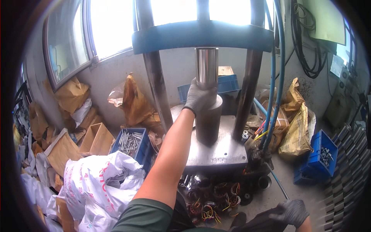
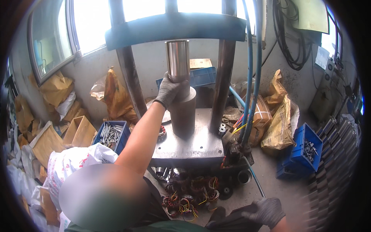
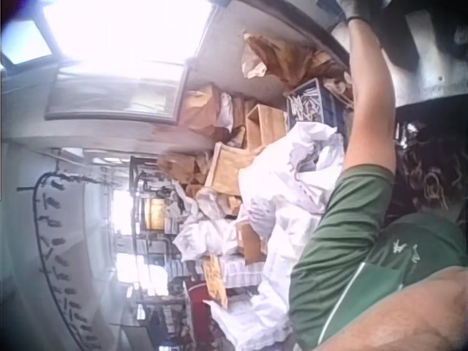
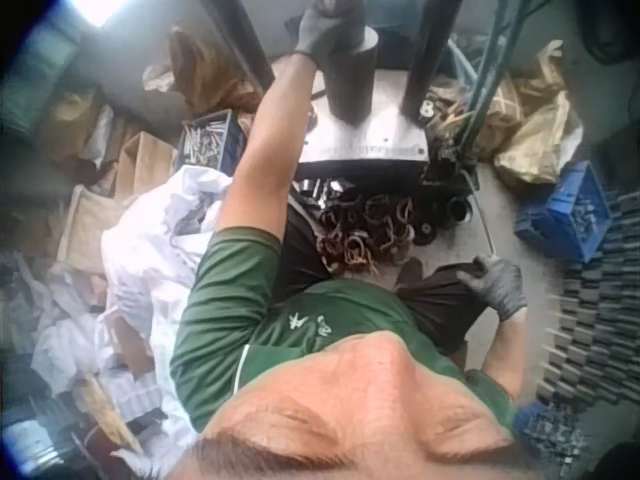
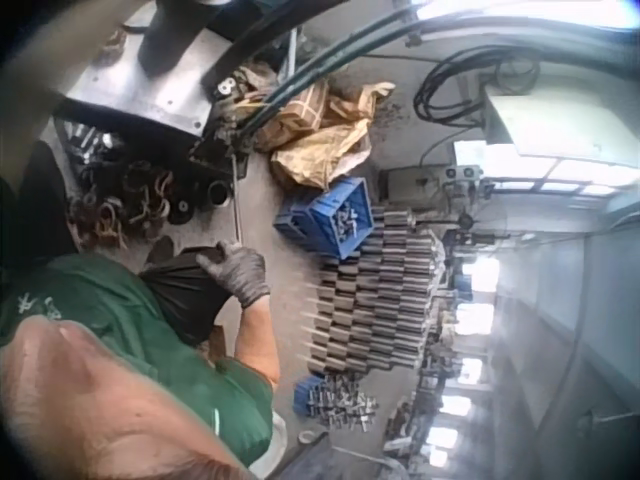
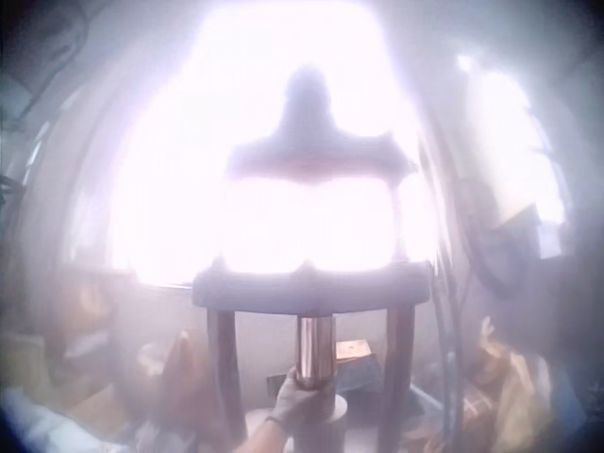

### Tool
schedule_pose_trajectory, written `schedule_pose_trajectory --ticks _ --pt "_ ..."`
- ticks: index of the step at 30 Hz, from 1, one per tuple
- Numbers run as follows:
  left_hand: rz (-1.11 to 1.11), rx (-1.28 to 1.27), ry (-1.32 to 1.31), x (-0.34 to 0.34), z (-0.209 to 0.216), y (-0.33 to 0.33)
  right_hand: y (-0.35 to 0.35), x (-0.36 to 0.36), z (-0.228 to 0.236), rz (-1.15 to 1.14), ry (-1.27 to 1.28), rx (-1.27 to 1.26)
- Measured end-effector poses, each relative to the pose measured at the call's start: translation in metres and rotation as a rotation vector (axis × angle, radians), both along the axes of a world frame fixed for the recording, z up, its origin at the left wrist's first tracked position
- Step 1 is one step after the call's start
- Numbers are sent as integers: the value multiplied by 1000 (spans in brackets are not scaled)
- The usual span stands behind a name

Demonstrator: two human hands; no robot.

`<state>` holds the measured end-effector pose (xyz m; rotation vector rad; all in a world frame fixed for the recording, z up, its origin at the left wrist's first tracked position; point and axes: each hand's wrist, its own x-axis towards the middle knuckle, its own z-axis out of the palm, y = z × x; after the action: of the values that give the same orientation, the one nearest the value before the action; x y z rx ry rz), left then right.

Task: Using a hydraulic press to assemble motor components.

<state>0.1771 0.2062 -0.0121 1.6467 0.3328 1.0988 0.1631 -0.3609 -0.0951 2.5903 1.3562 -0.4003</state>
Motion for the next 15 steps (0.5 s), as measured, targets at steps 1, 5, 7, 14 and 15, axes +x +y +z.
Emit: schedule_pose_trajectory --ticks 1,5,7,14,15 --pt "44 117 95 -2 4 -3 -4 -3 -8 -19 -35 79" --pt "-78 -108 232 -18 18 -24 -16 -3 -38 -28 -144 312" --pt "-54 -59 119 -23 24 -31 -18 -1 -43 -33 -151 345" --pt "-5 -67 150 -24 22 -31 -10 0 -29 -51 -164 316" --pt "-13 -69 156 -22 21 -30 -9 0 -26 -57 -165 303"
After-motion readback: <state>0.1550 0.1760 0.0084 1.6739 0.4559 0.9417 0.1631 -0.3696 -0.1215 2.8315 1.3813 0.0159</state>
